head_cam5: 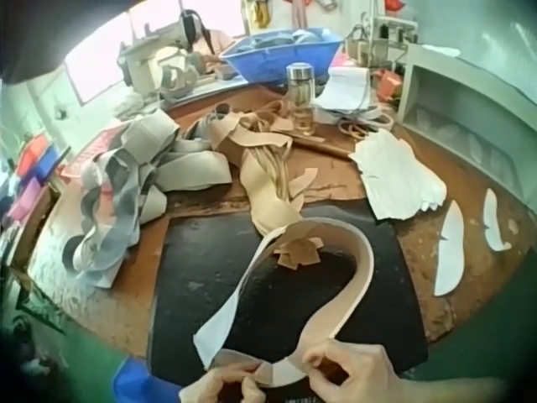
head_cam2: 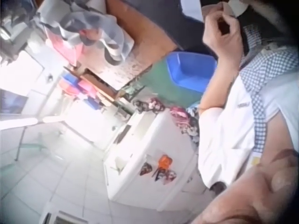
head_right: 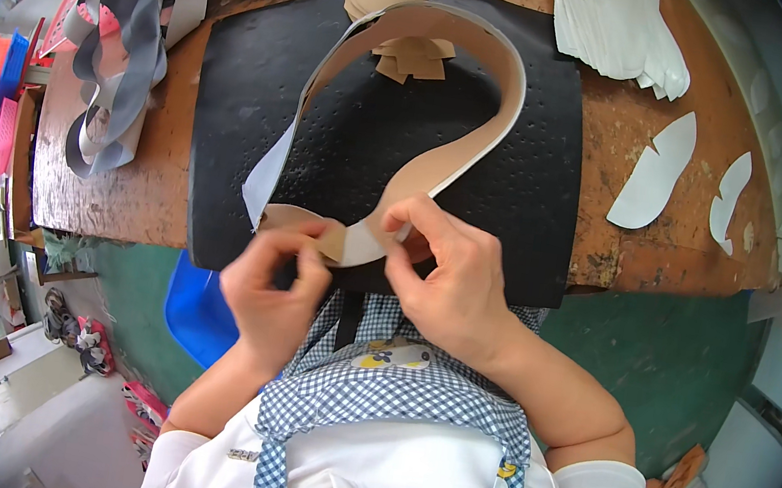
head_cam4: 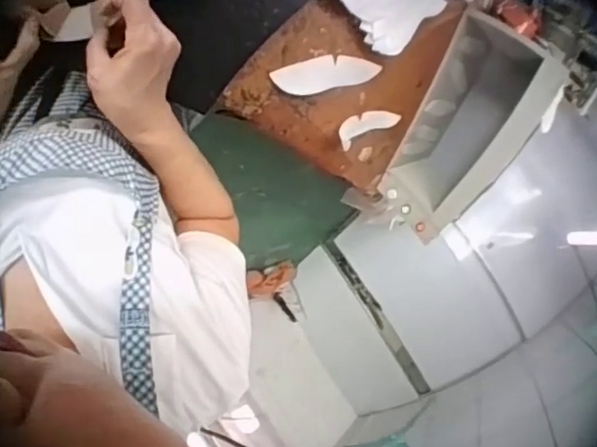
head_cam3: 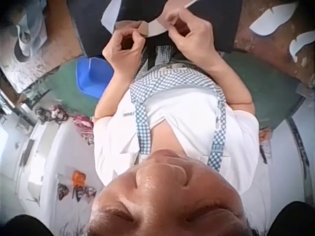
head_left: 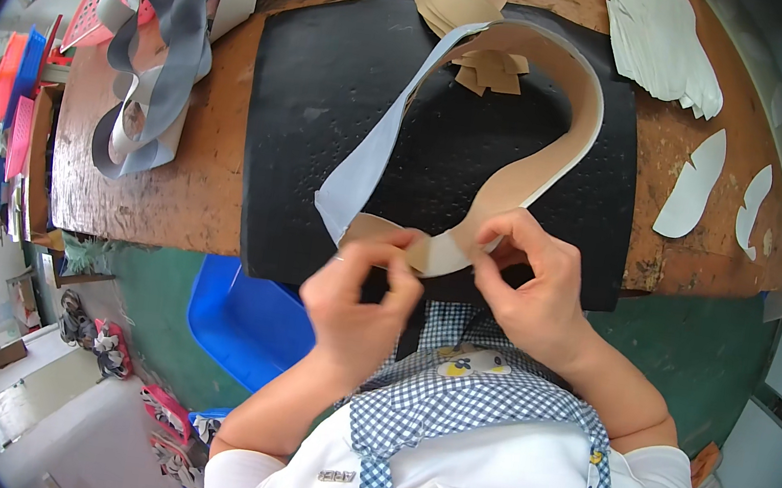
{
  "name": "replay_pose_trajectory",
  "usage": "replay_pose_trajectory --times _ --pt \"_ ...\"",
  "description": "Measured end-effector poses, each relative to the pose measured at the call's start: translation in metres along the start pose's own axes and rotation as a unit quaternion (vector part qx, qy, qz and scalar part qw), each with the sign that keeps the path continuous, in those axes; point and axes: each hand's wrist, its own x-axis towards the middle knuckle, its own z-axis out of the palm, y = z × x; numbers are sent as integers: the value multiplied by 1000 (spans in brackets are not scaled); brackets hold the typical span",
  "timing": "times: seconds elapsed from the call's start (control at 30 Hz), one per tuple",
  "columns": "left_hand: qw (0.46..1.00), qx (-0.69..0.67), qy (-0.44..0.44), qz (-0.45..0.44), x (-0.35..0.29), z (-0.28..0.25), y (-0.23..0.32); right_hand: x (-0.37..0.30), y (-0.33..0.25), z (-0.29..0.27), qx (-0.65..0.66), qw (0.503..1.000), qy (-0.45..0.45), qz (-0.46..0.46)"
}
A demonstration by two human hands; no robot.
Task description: Manually aligning shoe upper components and feeding them into a gluing or heat-press machine.
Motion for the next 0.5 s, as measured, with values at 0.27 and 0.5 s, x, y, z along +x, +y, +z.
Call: replay_pose_trajectory --times 0.27,0.5 --pt "971 -141 164 -102 9 -13 -2 3 2 -12 -257 952 80 -147" --pt "981 -135 31 -136 -5 -11 3 -3 -29 -21 -306 946 18 -104"
